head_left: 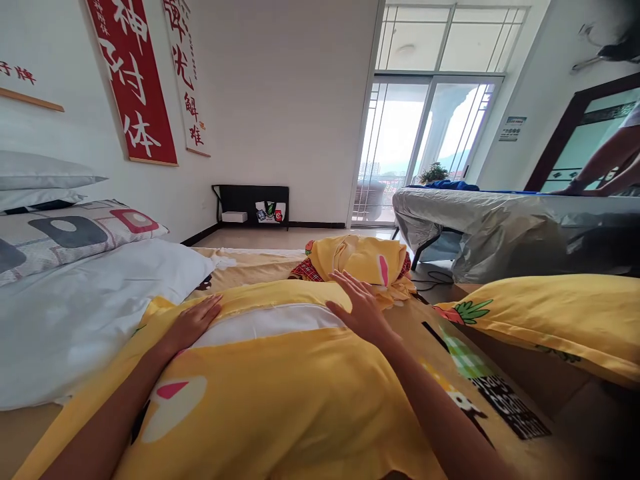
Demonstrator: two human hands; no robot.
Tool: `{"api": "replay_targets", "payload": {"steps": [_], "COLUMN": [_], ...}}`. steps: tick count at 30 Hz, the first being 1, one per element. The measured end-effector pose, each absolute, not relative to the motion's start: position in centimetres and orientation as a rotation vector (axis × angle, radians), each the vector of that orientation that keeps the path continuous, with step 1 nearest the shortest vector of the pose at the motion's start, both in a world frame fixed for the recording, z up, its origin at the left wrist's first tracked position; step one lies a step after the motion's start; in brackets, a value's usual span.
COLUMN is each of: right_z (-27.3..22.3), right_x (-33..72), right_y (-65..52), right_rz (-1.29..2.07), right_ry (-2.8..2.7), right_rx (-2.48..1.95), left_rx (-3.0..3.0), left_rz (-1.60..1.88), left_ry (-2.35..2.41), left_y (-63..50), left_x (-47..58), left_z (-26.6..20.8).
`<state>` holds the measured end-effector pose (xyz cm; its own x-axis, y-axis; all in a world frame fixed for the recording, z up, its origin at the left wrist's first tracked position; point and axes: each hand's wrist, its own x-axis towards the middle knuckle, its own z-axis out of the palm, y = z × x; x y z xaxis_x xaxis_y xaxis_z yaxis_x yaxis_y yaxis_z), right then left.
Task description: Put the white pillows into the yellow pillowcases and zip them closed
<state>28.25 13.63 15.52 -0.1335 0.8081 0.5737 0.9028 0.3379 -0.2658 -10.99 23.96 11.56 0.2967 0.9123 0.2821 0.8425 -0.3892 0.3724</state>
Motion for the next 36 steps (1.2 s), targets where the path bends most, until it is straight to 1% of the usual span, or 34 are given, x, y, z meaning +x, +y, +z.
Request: {"api": "replay_targets", "payload": {"steps": [3,4,7,9,12,13,15,19,22,25,31,33,35,36], "right_z": [12.3,11.0,8.4,8.0,8.8,9.2,9.9,10.6,11.3,13.4,20.6,20.6,18.1,16.2], "right_x": [25.9,25.3,24.3,24.2,24.7,25.1,26.1,28.6,29.3,29.0,28.0,27.7,27.5,27.5], "right_y": [15.5,15.7,15.2,14.6,14.1,14.0,13.9,13.4,12.8,12.2,9.7,8.9,8.5,8.4], "right_rz": [0.116,0.140,0.007,-0.079,-0.120,-0.113,-0.094,-0.100,-0.069,-0.101,-0.327,-0.498,-0.615,-0.616], "right_ry": [-2.176,-2.208,-2.244,-2.275,-2.301,-2.291,-2.230,-1.979,-1.909,-1.999,-2.032,-2.070,-2.147,-2.186], "right_rx": [-1.755,-1.804,-1.842,-1.825,-1.787,-1.785,-1.829,-2.207,-2.424,-2.392,-2.344,-2.271,-2.168,-2.137], "left_rx": [2.430,2.467,2.698,2.900,3.141,3.188,3.233,3.118,3.038,3.035,3.089,3.125,3.166,3.183], "left_rz": [0.729,0.718,0.562,0.463,0.465,0.464,0.428,0.486,0.483,0.412,0.238,0.305,0.420,0.460], "left_ry": [1.616,1.609,1.538,1.336,0.786,0.639,0.515,0.673,0.715,0.716,0.749,0.735,0.671,0.613], "left_y": [23.4,23.0,20.1,17.4,13.8,13.1,12.5,12.8,12.9,12.6,11.2,10.9,10.9,11.0], "left_x": [-11.5,-11.4,-9.5,-6.4,-0.7,0.9,3.3,4.5,4.1,3.7,3.6,4.6,6.0,6.7], "left_z": [12.3,12.9,15.7,17.9,19.5,19.2,17.4,13.2,12.7,14.6,20.4,21.0,20.0,19.0]}}
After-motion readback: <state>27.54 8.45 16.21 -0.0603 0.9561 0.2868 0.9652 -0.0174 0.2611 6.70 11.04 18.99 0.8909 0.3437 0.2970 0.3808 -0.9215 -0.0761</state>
